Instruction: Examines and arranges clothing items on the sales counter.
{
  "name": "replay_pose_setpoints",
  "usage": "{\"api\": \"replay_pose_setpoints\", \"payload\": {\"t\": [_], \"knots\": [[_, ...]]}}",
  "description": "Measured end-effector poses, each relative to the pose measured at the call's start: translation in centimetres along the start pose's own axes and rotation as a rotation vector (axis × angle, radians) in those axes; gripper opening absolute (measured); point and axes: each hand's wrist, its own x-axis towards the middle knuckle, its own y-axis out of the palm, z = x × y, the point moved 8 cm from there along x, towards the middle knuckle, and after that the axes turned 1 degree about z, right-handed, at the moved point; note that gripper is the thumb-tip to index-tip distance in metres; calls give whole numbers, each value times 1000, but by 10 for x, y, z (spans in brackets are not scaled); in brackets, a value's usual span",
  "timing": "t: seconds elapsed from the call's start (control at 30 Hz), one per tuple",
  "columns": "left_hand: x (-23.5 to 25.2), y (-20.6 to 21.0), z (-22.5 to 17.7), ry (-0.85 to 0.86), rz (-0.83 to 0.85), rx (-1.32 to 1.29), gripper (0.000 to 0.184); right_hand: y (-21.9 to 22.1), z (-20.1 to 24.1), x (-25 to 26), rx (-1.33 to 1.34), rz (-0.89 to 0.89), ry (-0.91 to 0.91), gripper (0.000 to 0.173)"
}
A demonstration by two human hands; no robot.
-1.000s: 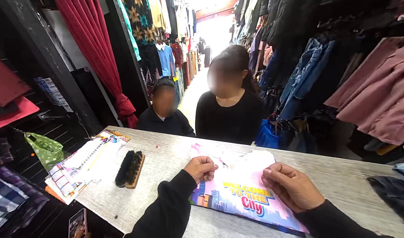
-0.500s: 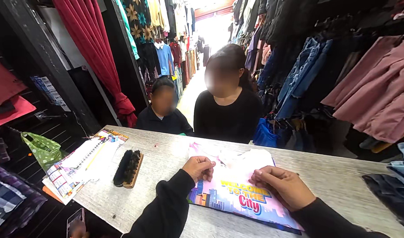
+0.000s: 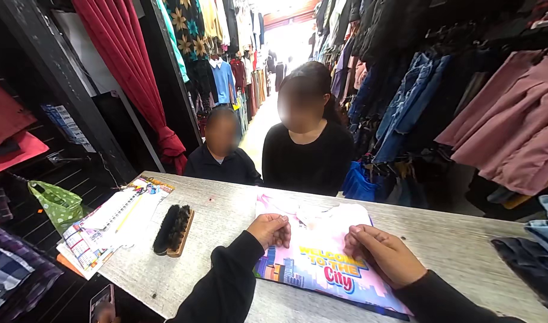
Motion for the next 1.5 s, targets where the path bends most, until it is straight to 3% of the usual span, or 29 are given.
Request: {"api": "replay_pose_setpoints", "payload": {"t": [0.13,0.33,0.77,1.0,1.3,1.5], "knots": [[0,1,0,-8,19,15,34,0,-1,2,12,21,-10,40],[-1,1,0,39,46,9,33,3,-3,2,44,78,-8,31],[1,2,2,48,80,33,32,4,-5,1,-80,178,-76,29],[0,3,-2,103,100,96,13,1,-3,-2,-39,97,-33,15],[1,2,3,15,82,58,25,3,-6,1,30,195,-79,29],[2,1,4,15,75,26,31,4,-6,1,22,183,-73,29]]}}
